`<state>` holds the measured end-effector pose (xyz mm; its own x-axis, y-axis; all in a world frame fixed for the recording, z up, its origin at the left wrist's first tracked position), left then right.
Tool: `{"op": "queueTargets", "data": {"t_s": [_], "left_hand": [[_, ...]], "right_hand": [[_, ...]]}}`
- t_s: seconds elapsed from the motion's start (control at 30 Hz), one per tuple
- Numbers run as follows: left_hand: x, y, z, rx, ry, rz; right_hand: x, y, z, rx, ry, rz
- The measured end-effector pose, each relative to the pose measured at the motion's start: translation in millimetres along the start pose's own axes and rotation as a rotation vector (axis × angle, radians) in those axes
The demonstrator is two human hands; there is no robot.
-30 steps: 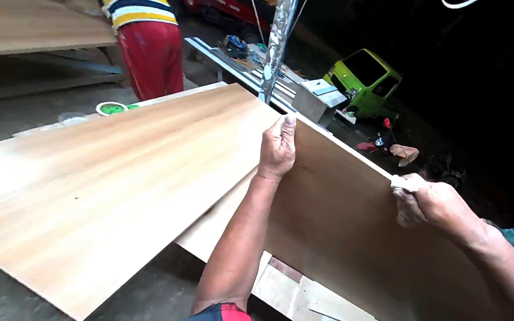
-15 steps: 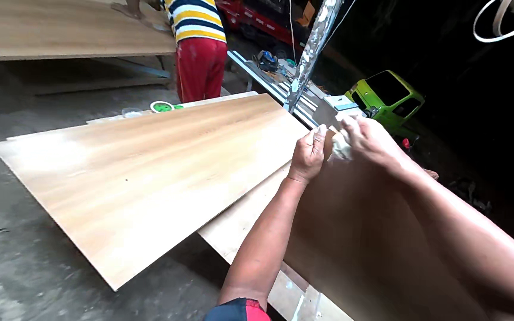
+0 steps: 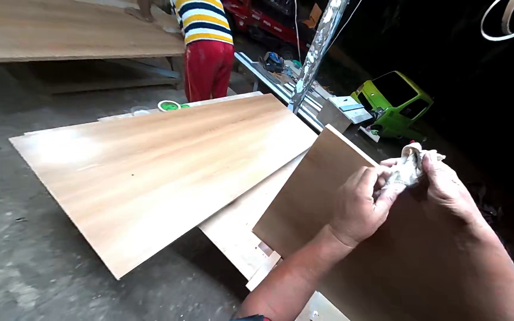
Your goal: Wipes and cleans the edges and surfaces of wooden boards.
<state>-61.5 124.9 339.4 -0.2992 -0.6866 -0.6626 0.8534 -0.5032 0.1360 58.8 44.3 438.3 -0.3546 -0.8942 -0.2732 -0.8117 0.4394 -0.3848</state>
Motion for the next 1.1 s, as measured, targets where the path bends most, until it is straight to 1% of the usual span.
{"op": "queueTargets", "data": {"t_s": [0.1,0.17,0.23,0.3,0.33,0.37,0.43,0.5,0.53,0.6,0.67,0.73,0.77,0.83,0.9,0.93,0.97,1.0,1.03,1.1], "left_hand": [[4,-2,-5,0.129,-0.090,-0.069],[7,-14,-4,0.206,-0.092,-0.023],[7,-24,-3,0.162,-0.055,0.067],[9,-29,-3,0.140,-0.044,0.096],[10,-30,-3,0.192,-0.062,0.084],[11,-31,-1,0.274,-0.115,0.055],[11,-35,3,0.429,-0.273,-0.054],[8,-37,8,0.491,-0.415,-0.173],[6,-37,11,0.495,-0.458,-0.222],[0,-35,14,0.468,-0.479,-0.297],[-4,-33,17,0.380,-0.414,-0.365],[-3,-34,18,0.155,-0.264,-0.370],[0,-35,18,0.010,-0.181,-0.312],[9,-37,15,-0.229,-0.030,-0.078],[17,-38,14,-0.279,0.105,0.169],[20,-36,15,-0.266,0.154,0.261],[21,-34,17,-0.260,0.203,0.312],[24,-30,17,-0.271,0.254,0.323],[27,-25,19,-0.295,0.302,0.298],[30,-12,20,-0.355,0.431,0.180]], "right_hand": [[0,-2,0,-0.156,0.079,0.023],[2,-2,1,-0.192,0.079,0.133],[4,-2,0,-0.199,0.064,0.189],[7,-3,0,-0.194,0.021,0.169],[7,-5,1,-0.211,0.008,0.141],[7,-7,2,-0.231,0.007,0.117],[7,-10,3,-0.226,0.006,0.088],[7,-12,5,-0.214,-0.024,0.043],[7,-13,5,-0.210,-0.044,0.009],[7,-12,4,-0.193,-0.072,-0.040],[9,-12,2,-0.183,-0.070,-0.066],[10,-12,1,-0.202,-0.085,-0.085],[11,-11,0,-0.192,-0.096,-0.090],[10,-9,-1,-0.089,-0.152,-0.093],[11,-8,-1,0.087,-0.232,-0.050],[10,-8,0,0.152,-0.264,-0.027],[10,-6,2,0.161,-0.279,-0.014],[10,-5,3,0.132,-0.270,-0.011],[11,-3,4,0.075,-0.231,-0.012],[16,4,-3,-0.070,-0.097,0.007]]}}
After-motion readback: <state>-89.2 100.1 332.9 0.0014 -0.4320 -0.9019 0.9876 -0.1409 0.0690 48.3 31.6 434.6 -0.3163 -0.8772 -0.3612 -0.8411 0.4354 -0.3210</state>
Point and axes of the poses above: each hand's wrist, its own x-axis away from the middle knuckle, its own y-axis out of the palm, z = x × y, the point moved 1 cm from there along -x, towards the middle knuckle
